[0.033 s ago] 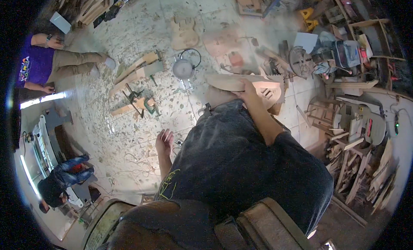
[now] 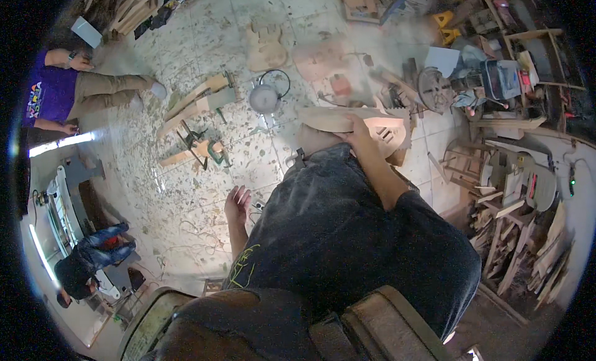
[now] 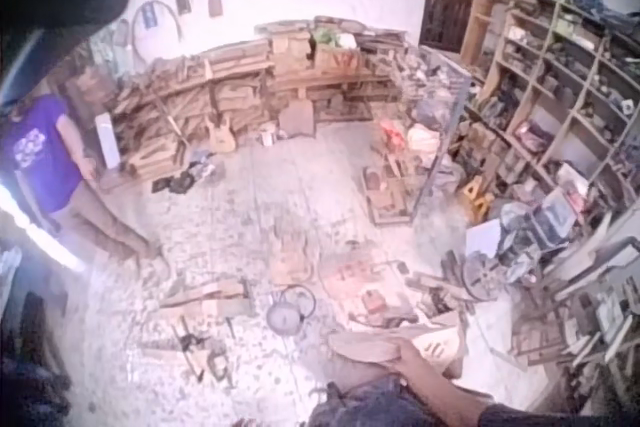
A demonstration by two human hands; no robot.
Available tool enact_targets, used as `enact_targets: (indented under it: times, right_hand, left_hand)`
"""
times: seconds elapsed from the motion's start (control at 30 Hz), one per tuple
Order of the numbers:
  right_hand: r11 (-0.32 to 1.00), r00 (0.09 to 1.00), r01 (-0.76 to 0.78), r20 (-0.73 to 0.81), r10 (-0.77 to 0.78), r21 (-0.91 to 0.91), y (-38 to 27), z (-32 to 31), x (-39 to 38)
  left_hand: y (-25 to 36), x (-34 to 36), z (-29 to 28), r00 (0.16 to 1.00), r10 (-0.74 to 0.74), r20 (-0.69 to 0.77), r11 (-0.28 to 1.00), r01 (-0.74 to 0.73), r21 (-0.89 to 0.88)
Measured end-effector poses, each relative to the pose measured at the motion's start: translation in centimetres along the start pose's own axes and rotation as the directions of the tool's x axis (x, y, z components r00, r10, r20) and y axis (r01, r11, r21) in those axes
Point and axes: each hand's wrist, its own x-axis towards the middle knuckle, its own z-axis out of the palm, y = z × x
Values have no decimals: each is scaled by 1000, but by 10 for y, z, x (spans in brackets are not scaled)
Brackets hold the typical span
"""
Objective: The person sands the edges and surface of a wooden guitar body using a handheld power sander and a large belt sander, moving the guitar body across the sanding surfaces to smooth the wood.
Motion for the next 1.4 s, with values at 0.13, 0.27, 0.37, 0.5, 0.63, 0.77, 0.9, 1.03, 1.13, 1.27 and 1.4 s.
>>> enact_targets:
  times: [0.13, 0.27, 0.37, 0.5, 0.63, 0.77, 0.9, 1.03, 1.13, 1.27, 1.4]
  right_hand:
    - [994, 975, -89, 198, 101, -68, 2, 13, 37]
    - [984, 896, -143, 408, 174, -104, -20, 75, 54]
    - [981, 863, -65, 483, 147, -181, -46, 133, 81]
    - [958, 812, -31, 551, 190, -285, -64, 213, 121]
    - [934, 782, -82, 560, 276, -347, -63, 268, 166]
    - [886, 713, -131, 578, 396, -445, -49, 300, 205]
    - [843, 733, -97, 535, 420, -528, -37, 314, 209]
    - [784, 812, -84, 413, 411, -615, -25, 303, 218]
    - [763, 834, -135, 342, 432, -632, -22, 293, 205]
    - [768, 894, -156, 242, 377, -621, -6, 302, 164]
    - [816, 947, -57, 227, 226, -575, -14, 259, 209]
  left_hand:
    - [3, 1, 10, 998, -30, -49, 973, 40, 227]
    - [-16, 13, -16, 962, -164, -217, 946, 216, 244]
    - [-22, 6, -17, 934, -202, -295, 881, 304, 361]
    - [-36, -19, -8, 979, 8, -204, 848, 102, 521]
    - [-32, -44, 58, 903, -188, -386, 954, 262, 148]
    - [-59, -69, 91, 905, -240, -352, 940, 307, 148]
    - [-89, -72, 79, 928, -279, -245, 914, 335, 230]
    - [-86, -47, 77, 893, -281, -351, 940, 330, 85]
    - [-65, -21, 61, 882, -370, -291, 911, 406, 76]
    - [-30, 11, 10, 952, -250, -176, 925, 288, 249]
    - [46, 64, -8, 940, -218, -262, 922, 287, 261]
